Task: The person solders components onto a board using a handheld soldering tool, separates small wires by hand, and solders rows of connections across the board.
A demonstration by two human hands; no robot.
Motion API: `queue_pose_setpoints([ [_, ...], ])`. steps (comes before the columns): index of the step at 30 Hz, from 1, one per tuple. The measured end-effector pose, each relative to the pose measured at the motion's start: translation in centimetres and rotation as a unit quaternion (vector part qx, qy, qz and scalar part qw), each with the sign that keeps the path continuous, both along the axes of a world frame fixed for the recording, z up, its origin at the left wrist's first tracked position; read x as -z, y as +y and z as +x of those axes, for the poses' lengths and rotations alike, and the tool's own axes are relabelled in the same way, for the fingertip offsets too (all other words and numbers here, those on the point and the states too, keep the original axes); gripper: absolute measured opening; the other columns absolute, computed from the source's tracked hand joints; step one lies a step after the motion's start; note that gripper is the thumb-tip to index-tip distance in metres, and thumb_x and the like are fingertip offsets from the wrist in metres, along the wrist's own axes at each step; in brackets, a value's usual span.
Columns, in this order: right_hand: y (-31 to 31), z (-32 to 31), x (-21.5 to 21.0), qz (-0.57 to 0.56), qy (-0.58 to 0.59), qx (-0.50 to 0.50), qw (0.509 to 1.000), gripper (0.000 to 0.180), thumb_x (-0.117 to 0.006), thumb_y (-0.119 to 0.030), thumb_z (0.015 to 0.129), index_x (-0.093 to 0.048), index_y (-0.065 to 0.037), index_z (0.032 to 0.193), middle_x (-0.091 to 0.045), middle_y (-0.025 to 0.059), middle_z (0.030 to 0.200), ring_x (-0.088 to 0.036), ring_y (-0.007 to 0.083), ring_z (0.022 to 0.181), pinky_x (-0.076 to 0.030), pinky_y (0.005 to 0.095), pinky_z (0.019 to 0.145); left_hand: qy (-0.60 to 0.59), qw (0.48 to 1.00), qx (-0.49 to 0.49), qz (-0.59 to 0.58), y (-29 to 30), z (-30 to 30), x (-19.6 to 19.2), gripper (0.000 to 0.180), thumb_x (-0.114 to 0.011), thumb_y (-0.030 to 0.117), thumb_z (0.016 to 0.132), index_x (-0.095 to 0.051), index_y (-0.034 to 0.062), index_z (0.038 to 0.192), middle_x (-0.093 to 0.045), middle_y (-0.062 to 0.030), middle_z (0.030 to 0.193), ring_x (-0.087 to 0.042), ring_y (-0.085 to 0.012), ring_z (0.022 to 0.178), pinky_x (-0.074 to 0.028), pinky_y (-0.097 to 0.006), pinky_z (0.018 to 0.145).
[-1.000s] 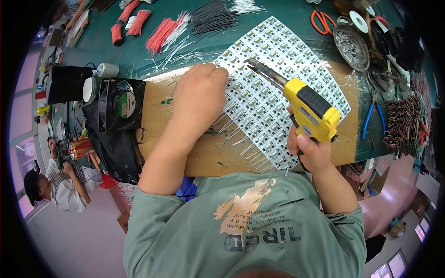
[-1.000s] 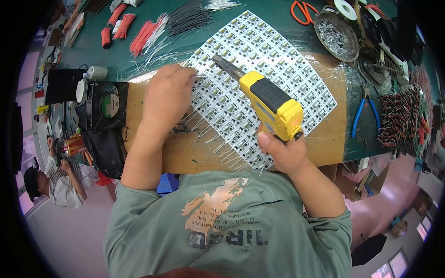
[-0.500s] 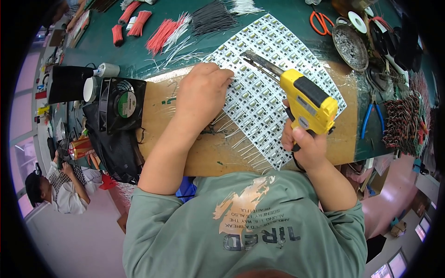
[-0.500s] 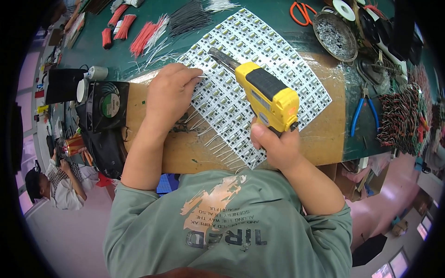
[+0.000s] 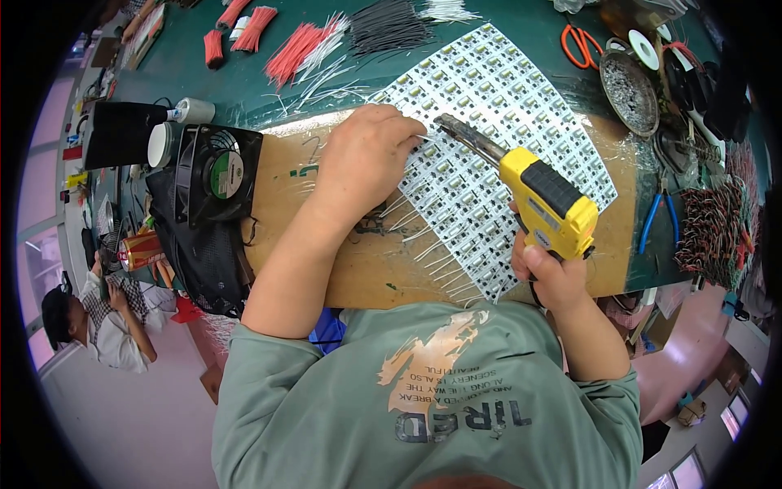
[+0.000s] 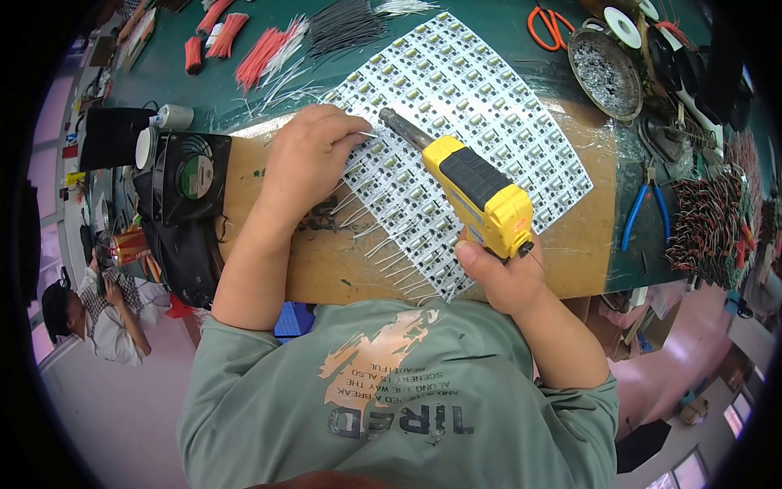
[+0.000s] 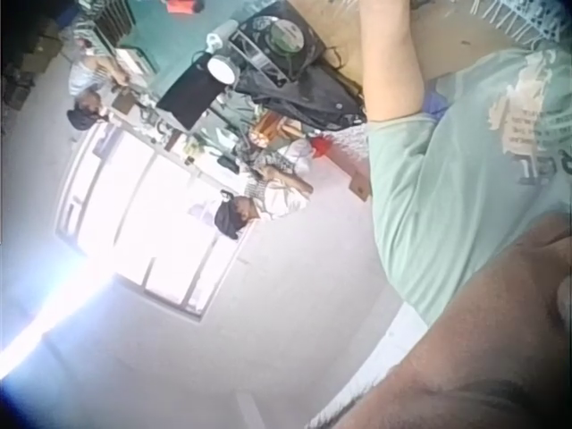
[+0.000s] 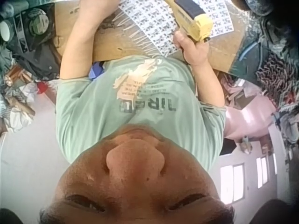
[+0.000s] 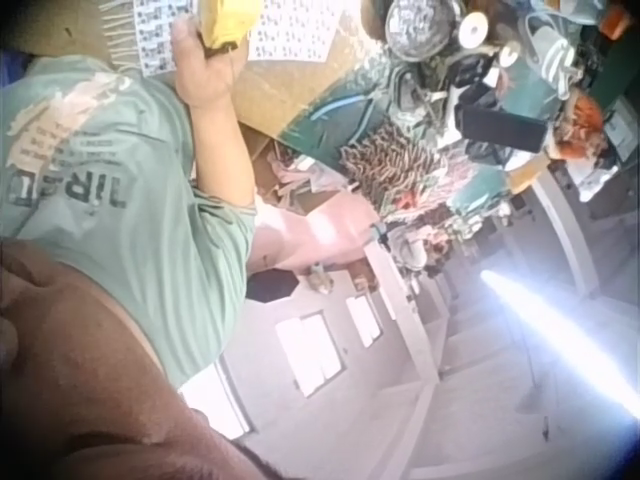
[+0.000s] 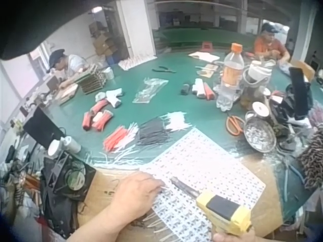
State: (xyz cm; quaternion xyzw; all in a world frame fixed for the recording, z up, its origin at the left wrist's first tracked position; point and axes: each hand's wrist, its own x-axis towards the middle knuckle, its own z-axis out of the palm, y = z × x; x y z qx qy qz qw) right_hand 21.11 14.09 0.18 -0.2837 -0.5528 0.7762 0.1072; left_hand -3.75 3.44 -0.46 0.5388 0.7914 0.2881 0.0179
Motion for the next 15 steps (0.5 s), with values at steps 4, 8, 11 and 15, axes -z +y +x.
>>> queue_pose_setpoints([
  [4,-0.02,-0.18,-0.04,-0.006,-0.002,0.003,1.000,0.062,-0.061,-0.020,0.079,-0.038,0.008,0.130,-0.049,0.0048,0.067,-0.043,0.0104,0.051,-0.037,0.0230,0.046,-0.033,0.999,0.009,0.003,-0.08,-0.13,-0.21,0.010,-0.069,0.007,0.074,-0.071,0.0081,0.084,-0.065,-0.0079,0.080,-0.062,-0.0276,0.079,-0.050,-0.037,0.070],
  [8,0.07,-0.17,0.04,-0.002,0.002,0.004,1.000,0.061,-0.061,-0.021,0.080,-0.039,0.008,0.128,-0.050,0.0056,0.067,-0.043,0.0105,0.051,-0.037,0.0229,0.046,-0.037,0.999,0.011,-0.023,0.03,-0.21,-0.36,0.009,-0.069,0.009,0.076,-0.071,0.0076,0.084,-0.066,-0.0085,0.080,-0.062,-0.0279,0.080,-0.050,-0.037,0.071],
  [11,-0.07,-0.31,-0.02,0.010,0.001,0.001,1.000,0.059,-0.061,-0.021,0.081,-0.039,0.009,0.127,-0.050,0.0062,0.068,-0.044,0.0107,0.051,-0.037,0.0229,0.046,-0.035,0.999,0.002,-0.021,0.04,-0.13,-0.20,0.009,-0.068,0.010,0.077,-0.071,0.0065,0.084,-0.066,-0.0091,0.080,-0.062,-0.0283,0.080,-0.050,-0.037,0.071],
  [15,-0.04,-0.38,0.06,0.013,0.003,-0.003,1.000,0.055,-0.060,-0.020,0.082,-0.041,0.009,0.125,-0.050,0.0069,0.069,-0.045,0.0110,0.051,-0.038,0.0229,0.046,-0.035,0.999,0.002,-0.023,0.07,-0.17,-0.24,0.009,-0.067,0.010,0.077,-0.070,0.0055,0.084,-0.065,-0.0095,0.080,-0.062,-0.0288,0.081,-0.049,-0.038,0.071],
])
